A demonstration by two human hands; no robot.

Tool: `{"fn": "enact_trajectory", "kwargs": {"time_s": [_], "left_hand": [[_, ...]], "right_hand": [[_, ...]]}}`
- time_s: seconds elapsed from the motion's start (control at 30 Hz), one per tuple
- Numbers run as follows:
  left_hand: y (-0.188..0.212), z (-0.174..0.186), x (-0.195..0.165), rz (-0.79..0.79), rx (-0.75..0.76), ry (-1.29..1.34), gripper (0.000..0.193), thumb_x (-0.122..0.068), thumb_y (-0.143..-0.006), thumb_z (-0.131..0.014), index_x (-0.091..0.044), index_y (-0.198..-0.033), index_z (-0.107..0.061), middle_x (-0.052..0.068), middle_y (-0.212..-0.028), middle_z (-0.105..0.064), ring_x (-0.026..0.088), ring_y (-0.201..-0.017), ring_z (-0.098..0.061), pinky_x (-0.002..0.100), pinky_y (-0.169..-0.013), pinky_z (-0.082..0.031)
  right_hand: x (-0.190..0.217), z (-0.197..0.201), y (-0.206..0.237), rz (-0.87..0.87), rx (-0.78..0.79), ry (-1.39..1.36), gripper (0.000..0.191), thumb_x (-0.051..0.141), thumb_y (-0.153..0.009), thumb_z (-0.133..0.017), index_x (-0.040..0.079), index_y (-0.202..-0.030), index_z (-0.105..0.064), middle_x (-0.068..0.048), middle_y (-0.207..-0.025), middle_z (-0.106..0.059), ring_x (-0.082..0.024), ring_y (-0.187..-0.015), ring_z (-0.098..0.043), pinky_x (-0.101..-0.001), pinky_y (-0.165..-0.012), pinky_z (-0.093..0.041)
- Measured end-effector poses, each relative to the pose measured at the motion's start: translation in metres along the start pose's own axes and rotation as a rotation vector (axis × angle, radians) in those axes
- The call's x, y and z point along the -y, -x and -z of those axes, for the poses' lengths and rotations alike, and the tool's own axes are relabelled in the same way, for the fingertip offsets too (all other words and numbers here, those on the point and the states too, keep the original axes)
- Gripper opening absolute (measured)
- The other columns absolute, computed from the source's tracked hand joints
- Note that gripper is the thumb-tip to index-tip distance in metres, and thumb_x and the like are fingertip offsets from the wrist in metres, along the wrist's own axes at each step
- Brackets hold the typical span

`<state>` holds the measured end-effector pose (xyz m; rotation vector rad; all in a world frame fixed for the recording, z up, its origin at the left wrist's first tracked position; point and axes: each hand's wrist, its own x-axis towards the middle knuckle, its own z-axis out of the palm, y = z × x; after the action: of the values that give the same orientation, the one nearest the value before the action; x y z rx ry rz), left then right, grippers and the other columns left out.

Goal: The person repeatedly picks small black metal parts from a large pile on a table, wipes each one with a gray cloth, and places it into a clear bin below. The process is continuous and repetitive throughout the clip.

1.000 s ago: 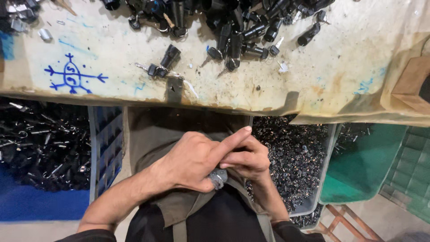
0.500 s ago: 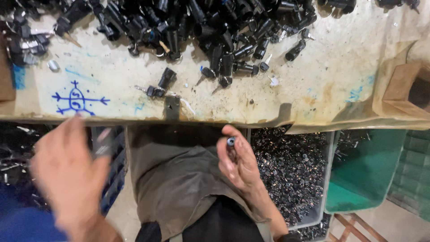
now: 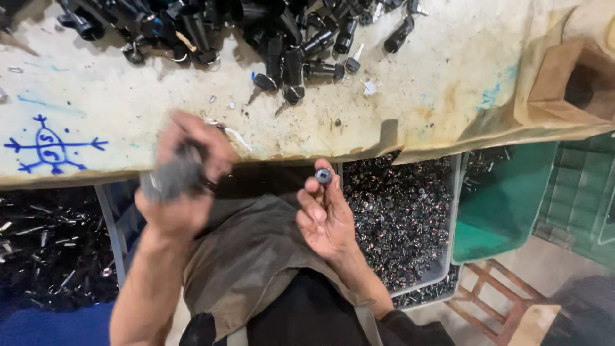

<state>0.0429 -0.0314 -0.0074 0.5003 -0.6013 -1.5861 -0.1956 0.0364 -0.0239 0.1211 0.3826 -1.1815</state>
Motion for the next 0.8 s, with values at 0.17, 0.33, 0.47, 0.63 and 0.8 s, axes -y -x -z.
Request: {"fn": "enact_trajectory", "kwargs": {"time_s": [0.17,0.33,0.47,0.63,0.8], "left_hand": [[0.043,-0.029,0.030,0.238,0.012,-0.303,0.045,-0.026,-0.095,-0.083,-0.007,-0.119,-0.050,0.009,-0.092,-0.066,0.023,-0.086,-0.071,0.038,-0.079,-0.058],[0.053,-0.033,0.039,0.154,0.173,-0.950,0.069,-0.009,-0.073,-0.072,-0.004,-0.138,-0.047,0.012,-0.084,-0.068,0.028,-0.073,-0.071,0.038,-0.068,-0.058],[0.043,-0.039,0.029,0.029,0.356,-0.936,0.094,-0.010,-0.067,-0.070,-0.006,-0.154,-0.036,0.014,-0.097,-0.073,0.036,-0.089,-0.073,0.039,-0.076,-0.058],[0.034,-0.042,0.026,0.039,0.499,-1.037,0.113,-0.014,-0.057,-0.070,-0.008,-0.161,-0.026,0.013,-0.089,-0.071,0.036,-0.079,-0.072,0.042,-0.067,-0.057],[0.033,-0.037,0.031,0.198,0.681,-1.206,0.124,-0.017,-0.050,-0.073,-0.004,-0.160,-0.018,0.013,-0.084,-0.072,0.037,-0.071,-0.070,0.046,-0.057,-0.053]], "right_hand": [[0.010,-0.001,-0.001,-0.080,-0.152,0.088,0.028,0.017,-0.104,-0.058,0.025,-0.131,-0.056,-0.007,-0.118,-0.064,-0.007,-0.075,-0.048,-0.0159,-0.053,-0.043],[0.011,-0.024,-0.006,0.326,0.118,0.785,0.027,0.011,-0.099,-0.074,0.015,-0.124,-0.064,-0.012,-0.116,-0.072,-0.015,-0.093,-0.065,-0.0277,-0.079,-0.052],[0.025,-0.040,-0.010,0.717,0.481,1.668,0.018,0.006,-0.084,-0.081,0.006,-0.101,-0.075,-0.017,-0.102,-0.077,-0.014,-0.085,-0.074,-0.0279,-0.069,-0.054],[0.031,-0.045,-0.003,0.560,0.492,1.772,0.018,0.004,-0.080,-0.086,0.004,-0.095,-0.075,-0.012,-0.096,-0.075,-0.022,-0.086,-0.074,-0.0320,-0.078,-0.059],[0.038,-0.041,0.000,0.361,0.514,1.895,0.025,0.005,-0.077,-0.087,0.007,-0.100,-0.077,-0.011,-0.104,-0.071,-0.025,-0.095,-0.073,-0.0347,-0.082,-0.059]]}}
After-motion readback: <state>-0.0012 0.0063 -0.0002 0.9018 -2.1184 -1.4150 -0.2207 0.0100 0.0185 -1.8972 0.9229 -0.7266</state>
